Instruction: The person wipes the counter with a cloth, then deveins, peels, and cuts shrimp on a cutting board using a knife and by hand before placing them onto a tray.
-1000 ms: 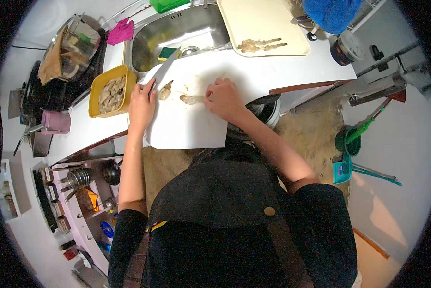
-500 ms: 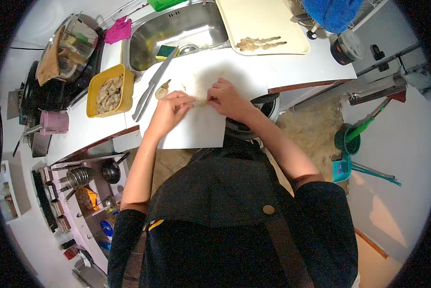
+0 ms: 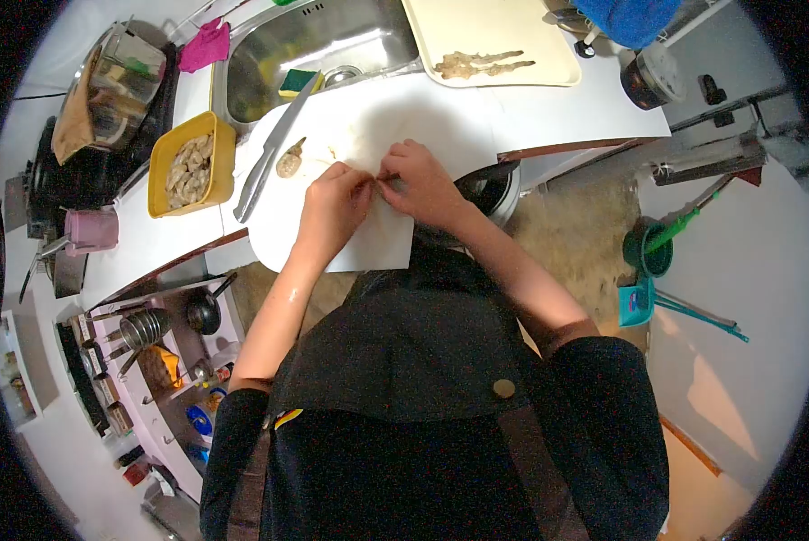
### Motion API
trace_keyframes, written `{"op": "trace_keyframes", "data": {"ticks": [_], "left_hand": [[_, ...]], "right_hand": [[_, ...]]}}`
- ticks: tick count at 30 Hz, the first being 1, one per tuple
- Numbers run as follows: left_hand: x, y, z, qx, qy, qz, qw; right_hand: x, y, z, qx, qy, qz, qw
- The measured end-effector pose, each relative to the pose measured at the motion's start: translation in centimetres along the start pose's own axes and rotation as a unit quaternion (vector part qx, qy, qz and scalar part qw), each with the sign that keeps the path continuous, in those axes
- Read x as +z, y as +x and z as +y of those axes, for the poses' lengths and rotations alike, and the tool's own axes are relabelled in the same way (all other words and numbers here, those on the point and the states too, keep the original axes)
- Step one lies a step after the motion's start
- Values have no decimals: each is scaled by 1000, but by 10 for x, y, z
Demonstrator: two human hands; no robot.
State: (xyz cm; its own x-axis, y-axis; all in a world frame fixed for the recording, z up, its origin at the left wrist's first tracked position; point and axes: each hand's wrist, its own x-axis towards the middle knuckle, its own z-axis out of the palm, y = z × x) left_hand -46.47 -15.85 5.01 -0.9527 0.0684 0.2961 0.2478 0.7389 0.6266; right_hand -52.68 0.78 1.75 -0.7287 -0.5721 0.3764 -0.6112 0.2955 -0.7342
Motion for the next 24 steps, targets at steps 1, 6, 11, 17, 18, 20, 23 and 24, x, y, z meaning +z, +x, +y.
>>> {"op": "trace_keyframes", "data": {"ticks": [1,6,11,17,18,20,23,24], "left_hand": [[0,0,0,-3,-2,-2,1000],[2,3,0,-16,-6,-13,1000],[-1,6,-1,-40,32,-61,997],[4,3,-1,-60,36,-38,997],[4,1,-4,-56,38,-44,997],[-1,6,-9,-44,44,-52,997],[-31,16,-11,-96,-24,-104,990],[-33,16,-21,-75,-11,-91,993]], "right_hand": [[1,2,0,11,-1,-4,1000],[5,6,-3,48,-37,-22,998],[10,9,-8,56,-70,-16,996],[16,10,-9,44,-77,-15,996],[16,10,-8,43,-83,-23,995],[9,15,-8,53,-75,-41,995],[3,15,-10,65,-33,-46,996],[5,13,-12,53,-21,-28,998]]}}
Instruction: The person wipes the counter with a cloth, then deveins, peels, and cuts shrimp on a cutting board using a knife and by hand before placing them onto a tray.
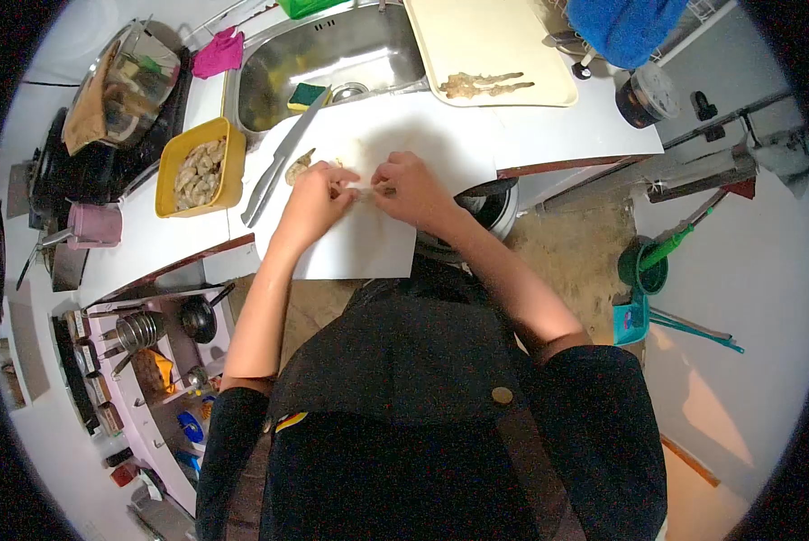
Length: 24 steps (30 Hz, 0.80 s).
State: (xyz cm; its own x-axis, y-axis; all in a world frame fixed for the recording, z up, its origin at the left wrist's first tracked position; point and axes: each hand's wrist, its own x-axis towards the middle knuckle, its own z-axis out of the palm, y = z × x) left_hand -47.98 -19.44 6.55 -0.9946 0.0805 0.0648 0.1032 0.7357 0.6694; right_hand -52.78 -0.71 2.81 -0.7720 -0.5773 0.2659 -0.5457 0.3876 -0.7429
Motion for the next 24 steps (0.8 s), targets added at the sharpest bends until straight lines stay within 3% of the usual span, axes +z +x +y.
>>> {"op": "trace_keyframes", "data": {"ticks": [4,16,24], "left_hand": [[-12,-2,-1,-30,-2,-76,997],[5,-21,3,35,63,41,997],[-9,-13,-15,81,12,-21,996]], "right_hand": [[13,-5,-10,-51,21,45,997],[35,0,-19,-70,-34,48,996],[32,10,-15,-79,-59,3,995]]}}
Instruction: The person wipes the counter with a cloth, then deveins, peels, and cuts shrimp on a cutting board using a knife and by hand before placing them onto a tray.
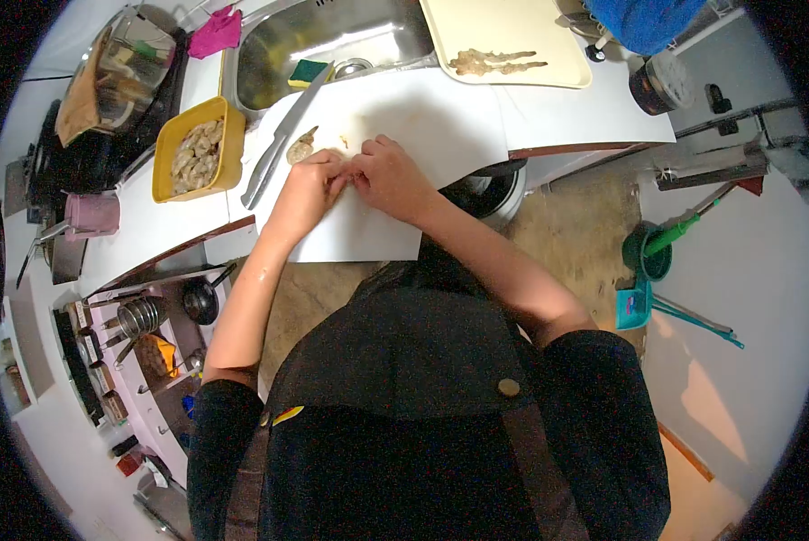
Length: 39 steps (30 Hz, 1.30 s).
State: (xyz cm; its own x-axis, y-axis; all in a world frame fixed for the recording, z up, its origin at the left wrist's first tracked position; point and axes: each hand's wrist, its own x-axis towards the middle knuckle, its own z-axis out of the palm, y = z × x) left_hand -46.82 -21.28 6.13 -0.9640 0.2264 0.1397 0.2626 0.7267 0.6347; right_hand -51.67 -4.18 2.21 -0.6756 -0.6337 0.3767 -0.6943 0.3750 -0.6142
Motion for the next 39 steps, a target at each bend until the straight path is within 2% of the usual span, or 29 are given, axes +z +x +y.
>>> {"op": "trace_keyframes", "data": {"ticks": [1,2,5,12,16,19,28,30,33,39], "left_hand": [[-6,1,-2,6,-23,-18,1000],[-14,1,0,-31,-70,-45,996],[-19,0,-14,-39,-24,-24,999],[-19,8,-18,29,28,-36,999],[-16,7,-24,26,-9,-26,999],[-20,7,-26,31,-21,-40,998],[-27,8,-35,85,-23,-54,995],[-30,9,-36,105,-10,-65,992],[-32,5,-29,32,-10,-57,998],[-27,2,-36,-2,-23,-40,999]], "right_hand": [[-3,2,1,3,0,-12,1000],[-5,5,1,-2,-3,-6,1000],[-6,6,-2,-7,-6,6,1000],[13,14,-10,-16,15,4,1000],[11,17,-10,-25,28,-25,999],[14,17,-8,-71,19,-1,997],[18,15,-4,-147,-74,-27,986],[13,17,-7,-130,-68,-28,989],[7,22,-14,-88,-36,-17,995],[25,23,-22,-22,-28,-1,999]]}}
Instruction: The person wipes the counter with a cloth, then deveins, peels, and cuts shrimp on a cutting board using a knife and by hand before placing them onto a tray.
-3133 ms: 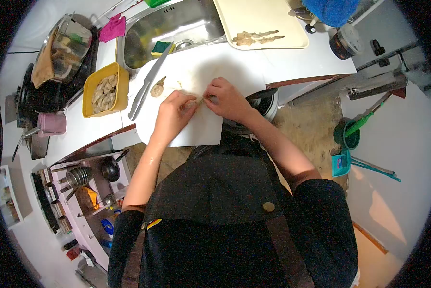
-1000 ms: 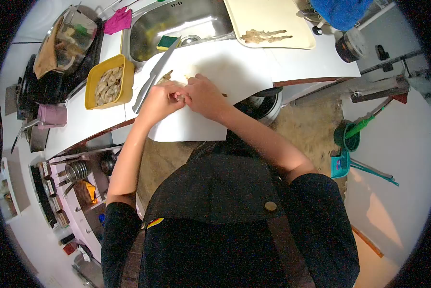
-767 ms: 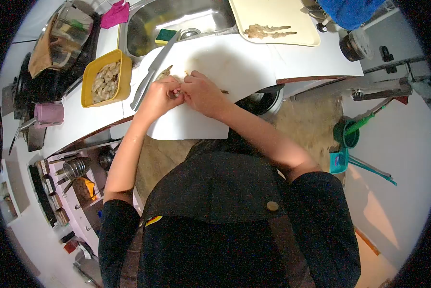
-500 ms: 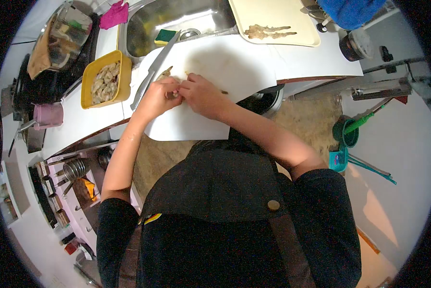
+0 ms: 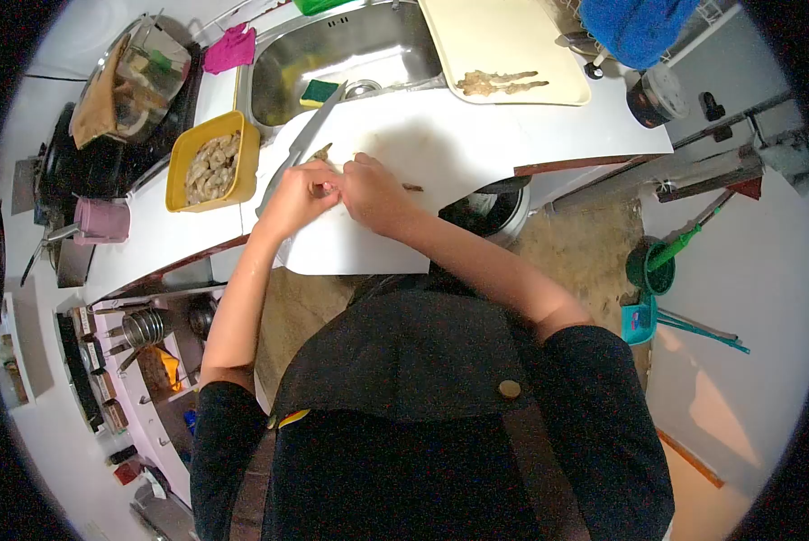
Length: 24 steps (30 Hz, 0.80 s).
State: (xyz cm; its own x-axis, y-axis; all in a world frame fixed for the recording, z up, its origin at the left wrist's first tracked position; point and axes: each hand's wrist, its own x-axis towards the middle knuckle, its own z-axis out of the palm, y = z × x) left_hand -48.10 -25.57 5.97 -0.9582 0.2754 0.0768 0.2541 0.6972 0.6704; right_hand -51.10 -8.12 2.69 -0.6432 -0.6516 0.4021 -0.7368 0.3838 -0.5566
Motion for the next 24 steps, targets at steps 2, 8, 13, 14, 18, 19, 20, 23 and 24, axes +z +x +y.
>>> {"op": "trace_keyframes", "data": {"ticks": [2,8,13,14,18,19,20,23,24], "left_hand": [[-2,1,-2,4,5,-8,1000],[-6,6,-6,56,64,-38,996],[-10,9,-8,132,102,-20,986],[-8,5,-7,130,94,-1,987],[-9,-8,3,-23,38,37,998],[-9,-10,1,-27,30,34,999],[-9,-11,0,-29,41,26,998],[-9,-11,-5,-30,57,25,998],[-9,-11,-6,-29,67,19,997]], "right_hand": [[3,0,-1,-4,-6,3,1000],[5,-3,6,-71,-25,0,997],[-5,8,5,-63,-73,-81,992],[-10,12,0,-39,-62,-77,994],[-7,17,-11,28,-27,-56,998],[-2,17,-11,34,-23,-54,998],[3,16,-11,35,-25,-51,998],[13,19,-9,23,-35,-58,997],[13,19,-9,17,-42,-67,997]]}}
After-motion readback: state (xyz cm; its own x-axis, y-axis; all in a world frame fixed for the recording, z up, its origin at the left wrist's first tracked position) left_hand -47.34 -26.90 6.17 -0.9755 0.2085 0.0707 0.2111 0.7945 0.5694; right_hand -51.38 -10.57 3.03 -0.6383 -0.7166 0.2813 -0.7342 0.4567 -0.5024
